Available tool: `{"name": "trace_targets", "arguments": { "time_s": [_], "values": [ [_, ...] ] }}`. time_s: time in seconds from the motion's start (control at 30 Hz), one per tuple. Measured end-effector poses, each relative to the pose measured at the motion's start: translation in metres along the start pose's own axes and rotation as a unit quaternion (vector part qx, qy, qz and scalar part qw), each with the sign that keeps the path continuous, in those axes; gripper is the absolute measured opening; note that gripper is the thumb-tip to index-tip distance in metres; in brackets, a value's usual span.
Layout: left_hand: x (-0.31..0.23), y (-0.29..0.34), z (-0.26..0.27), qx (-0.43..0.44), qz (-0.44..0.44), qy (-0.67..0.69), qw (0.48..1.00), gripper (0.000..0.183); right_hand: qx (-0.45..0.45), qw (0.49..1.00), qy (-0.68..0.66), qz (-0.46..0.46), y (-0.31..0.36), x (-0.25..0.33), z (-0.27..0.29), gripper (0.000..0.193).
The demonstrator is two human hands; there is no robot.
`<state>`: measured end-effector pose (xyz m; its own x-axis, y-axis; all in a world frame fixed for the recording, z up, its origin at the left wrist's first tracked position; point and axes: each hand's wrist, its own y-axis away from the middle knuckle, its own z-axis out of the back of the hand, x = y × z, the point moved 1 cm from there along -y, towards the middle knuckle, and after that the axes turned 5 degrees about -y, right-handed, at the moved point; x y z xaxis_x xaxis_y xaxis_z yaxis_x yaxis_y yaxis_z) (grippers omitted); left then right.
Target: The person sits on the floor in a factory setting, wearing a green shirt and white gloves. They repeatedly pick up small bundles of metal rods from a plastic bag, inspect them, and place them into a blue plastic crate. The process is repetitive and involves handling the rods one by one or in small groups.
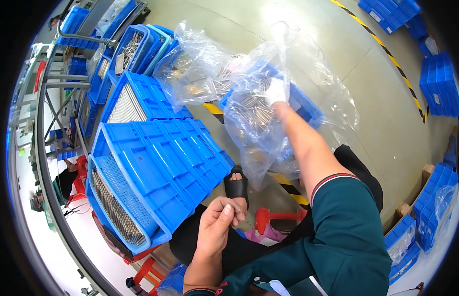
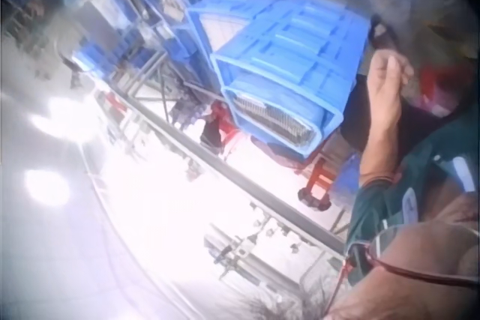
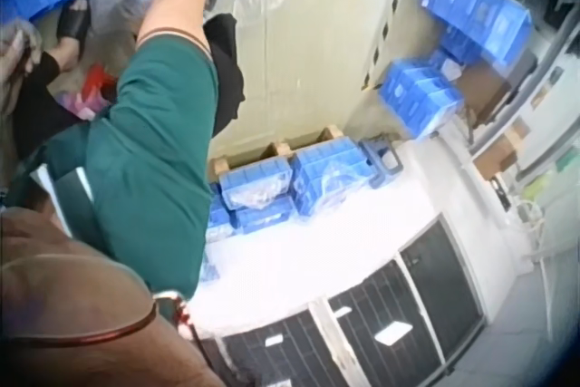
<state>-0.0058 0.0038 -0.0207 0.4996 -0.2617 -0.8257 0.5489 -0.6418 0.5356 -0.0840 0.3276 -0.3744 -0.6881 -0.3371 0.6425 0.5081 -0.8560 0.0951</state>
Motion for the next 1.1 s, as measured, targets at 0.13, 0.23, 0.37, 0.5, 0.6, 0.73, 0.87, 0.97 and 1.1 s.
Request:
{"name": "trace_targets", "arguments": {
  "time_s": [0.13,0.23,0.37,0.5,0.6,0.73,0.87,0.97,1.1],
  "values": [
    [0.000,0.001,0.007,0.003,0.014,-0.006,1.000,0.029,0.121,0.990,0.066,-0.014,-0.043,-0.028,-0.029,0.026],
    [-0.003,0.001,0.010,-0.006,0.020,-0.001,1.000,0.029,0.140,0.980,0.138,0.006,-0.047,-0.023,-0.046,0.024],
    [-0.007,-0.003,0.015,-0.004,0.021,0.010,1.000,0.029,0.118,0.974,0.182,0.060,-0.047,-0.024,-0.058,0.026],
    [-0.011,0.002,0.016,-0.010,0.024,0.023,0.999,0.028,0.151,0.971,0.174,0.069,-0.047,-0.018,-0.054,0.034],
    [-0.014,0.003,0.020,-0.002,0.026,0.019,0.999,0.028,0.160,0.974,0.151,0.057,-0.043,-0.023,-0.049,0.039],
    [-0.021,0.004,0.025,0.021,0.040,0.000,0.999,0.028,0.272,0.961,0.039,0.011,-0.080,-0.069,-0.051,0.041],
    [-0.017,0.012,0.024,0.014,0.030,0.008,0.999,0.028,0.337,0.923,0.160,0.100,-0.073,-0.045,-0.028,0.037],
    [-0.019,0.018,0.021,0.017,0.022,0.008,1.000,0.027,0.384,0.890,0.223,0.108,-0.064,-0.043,-0.006,0.035],
    [-0.019,0.024,0.018,0.038,0.008,0.012,0.999,0.027,0.550,0.588,0.481,0.346,-0.040,-0.039,0.025,0.033]
  ]
}}
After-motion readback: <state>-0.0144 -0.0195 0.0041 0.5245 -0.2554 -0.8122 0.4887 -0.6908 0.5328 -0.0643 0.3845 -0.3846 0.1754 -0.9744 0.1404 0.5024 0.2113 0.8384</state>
